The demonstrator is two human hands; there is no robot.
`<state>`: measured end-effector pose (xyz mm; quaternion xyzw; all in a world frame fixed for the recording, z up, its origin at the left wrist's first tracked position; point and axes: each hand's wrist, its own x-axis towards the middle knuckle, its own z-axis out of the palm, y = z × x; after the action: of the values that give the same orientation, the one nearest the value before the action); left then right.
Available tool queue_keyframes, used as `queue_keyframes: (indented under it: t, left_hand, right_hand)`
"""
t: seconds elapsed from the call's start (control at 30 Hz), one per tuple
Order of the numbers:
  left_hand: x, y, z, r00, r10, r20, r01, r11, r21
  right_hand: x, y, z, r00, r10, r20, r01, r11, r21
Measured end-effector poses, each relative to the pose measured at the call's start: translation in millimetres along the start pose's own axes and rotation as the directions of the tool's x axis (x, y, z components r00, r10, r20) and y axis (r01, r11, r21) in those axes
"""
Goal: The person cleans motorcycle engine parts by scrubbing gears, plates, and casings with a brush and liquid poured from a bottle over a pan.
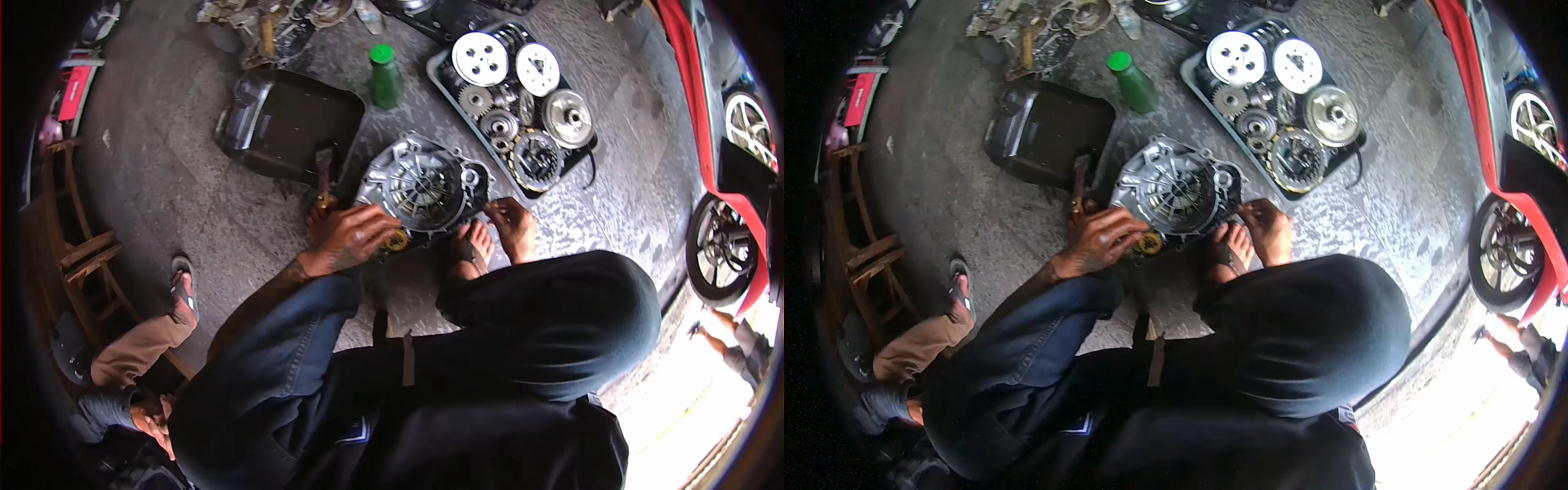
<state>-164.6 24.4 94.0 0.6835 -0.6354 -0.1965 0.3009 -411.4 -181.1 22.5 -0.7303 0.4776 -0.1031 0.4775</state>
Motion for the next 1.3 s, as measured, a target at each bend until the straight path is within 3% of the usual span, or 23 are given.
queue_keyframes:
  t: [0.17,0.37,0.5,0.63,0.7,0.77,0.83,0.9,0.97,1.03,1.1,1.17,1.23,1.3]
  left_hand:
    - [5.0,5.2,-7.9,0.997,0.043,-0.057,-0.045,0.999,-0.030]
    - [15.9,7.3,-35.6,0.985,0.046,-0.163,-0.071,0.986,-0.149]
    - [26.1,-2.2,-49.1,0.942,0.057,-0.330,-0.124,0.975,-0.185]
    - [29.2,4.4,-68.8,0.909,-0.112,-0.401,0.014,0.970,-0.241]
    - [26.7,7.2,-71.5,0.877,-0.184,-0.444,0.053,0.955,-0.291]
    - [23.5,8.2,-66.3,0.845,-0.240,-0.478,0.071,0.936,-0.345]
    - [21.5,9.5,-59.0,0.834,-0.287,-0.472,0.078,0.907,-0.414]
    - [22.7,9.2,-61.7,0.840,-0.284,-0.462,0.071,0.902,-0.427]
    - [24.2,13.5,-67.0,0.844,-0.313,-0.435,0.109,0.895,-0.433]
    - [28.1,6.0,-63.1,0.812,-0.378,-0.444,0.155,0.874,-0.461]
    - [30.9,-2.9,-66.4,0.808,-0.436,-0.396,0.232,0.853,-0.467]
    - [33.2,-12.9,-71.7,0.815,-0.370,-0.446,0.161,0.884,-0.440]
    - [30.8,-21.3,-79.8,0.818,-0.502,-0.281,0.256,0.755,-0.604]
    - [28.4,-34.8,-90.3,0.837,-0.534,-0.120,0.302,0.633,-0.713]
  right_hand:
    - [2.5,-2.3,-7.9,0.999,0.025,-0.041,-0.015,0.976,0.218]
    - [9.6,-64.4,-33.8,0.999,-0.047,-0.011,0.048,0.962,0.269]
    - [31.5,-104.3,-51.6,0.983,-0.181,0.020,0.175,0.969,0.172]
    - [53.9,-135.0,-54.6,0.947,-0.318,0.038,0.310,0.941,0.137]
    - [56.9,-143.7,-55.4,0.961,-0.250,0.115,0.245,0.968,0.059]
    - [55.7,-136.5,-38.0,0.928,-0.356,0.108,0.324,0.917,0.234]
    - [47.5,-135.0,-30.2,0.917,-0.303,0.260,0.317,0.948,-0.015]
    - [40.4,-135.2,-27.5,0.823,-0.328,0.464,0.386,0.922,-0.034]
    - [35.1,-120.4,-27.7,0.841,-0.339,0.421,0.419,0.901,-0.113]
    - [27.7,-126.6,-40.0,0.898,-0.260,0.355,0.280,0.960,-0.006]
    - [26.9,-103.7,-45.7,0.947,-0.243,0.212,0.242,0.970,0.028]
    - [23.6,-81.6,-60.1,0.985,-0.042,0.166,0.019,0.990,0.137]
    - [17.5,-61.7,-74.9,0.980,-0.157,0.124,0.122,0.961,0.249]
    - [5.6,-60.9,-89.2,0.999,0.012,0.053,-0.028,0.953,0.302]
